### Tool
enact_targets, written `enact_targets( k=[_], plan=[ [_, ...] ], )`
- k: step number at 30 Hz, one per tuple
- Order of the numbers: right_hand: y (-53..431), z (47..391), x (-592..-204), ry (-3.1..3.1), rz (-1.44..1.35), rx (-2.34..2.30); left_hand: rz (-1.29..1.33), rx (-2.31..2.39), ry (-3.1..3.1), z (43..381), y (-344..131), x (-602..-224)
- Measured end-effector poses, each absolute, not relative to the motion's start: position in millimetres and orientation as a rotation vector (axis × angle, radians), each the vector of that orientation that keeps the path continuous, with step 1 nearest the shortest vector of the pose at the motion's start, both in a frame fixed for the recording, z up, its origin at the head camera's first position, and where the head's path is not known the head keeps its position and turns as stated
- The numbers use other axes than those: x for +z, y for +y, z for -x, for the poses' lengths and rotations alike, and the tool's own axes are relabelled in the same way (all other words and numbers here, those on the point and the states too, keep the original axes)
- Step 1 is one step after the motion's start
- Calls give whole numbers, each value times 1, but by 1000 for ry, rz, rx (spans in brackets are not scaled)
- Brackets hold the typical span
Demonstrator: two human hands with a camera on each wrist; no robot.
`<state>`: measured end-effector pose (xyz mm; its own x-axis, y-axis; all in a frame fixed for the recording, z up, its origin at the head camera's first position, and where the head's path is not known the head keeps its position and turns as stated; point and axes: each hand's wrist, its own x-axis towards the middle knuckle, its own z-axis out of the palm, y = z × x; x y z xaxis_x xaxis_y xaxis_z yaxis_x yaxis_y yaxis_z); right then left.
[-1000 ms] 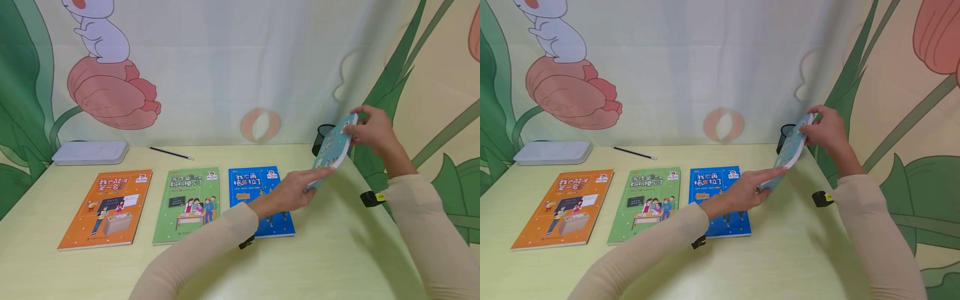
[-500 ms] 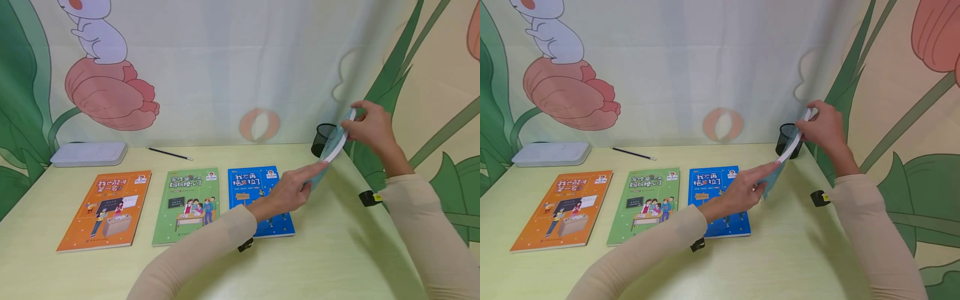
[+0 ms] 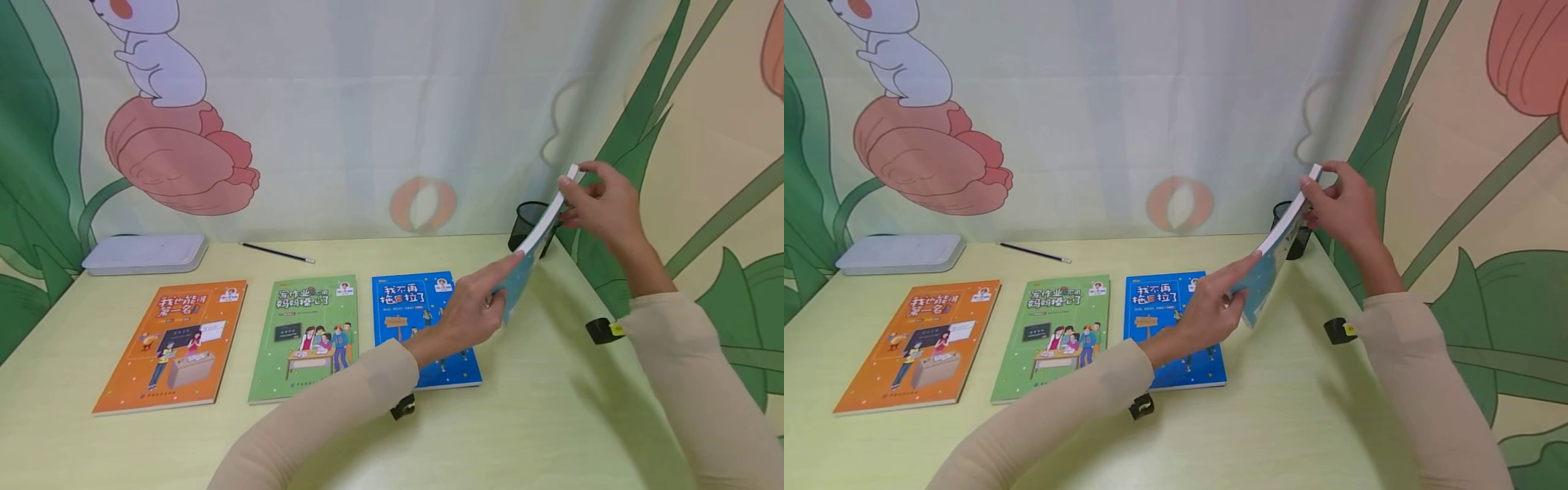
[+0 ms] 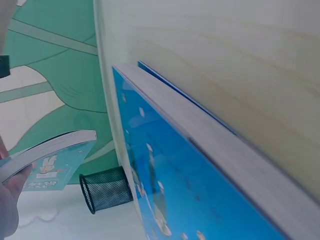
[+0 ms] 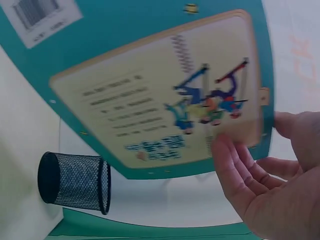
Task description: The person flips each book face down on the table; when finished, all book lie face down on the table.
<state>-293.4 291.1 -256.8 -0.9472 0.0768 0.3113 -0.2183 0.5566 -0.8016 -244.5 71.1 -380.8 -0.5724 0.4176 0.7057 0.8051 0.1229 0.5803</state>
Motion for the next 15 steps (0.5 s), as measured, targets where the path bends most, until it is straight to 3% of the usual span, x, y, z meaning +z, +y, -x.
enact_targets(
  k=[15],
  plan=[
    [308,298,-289,-2492,-98,1483,1116,-1680,-1947,236,72,-370]
  ],
)
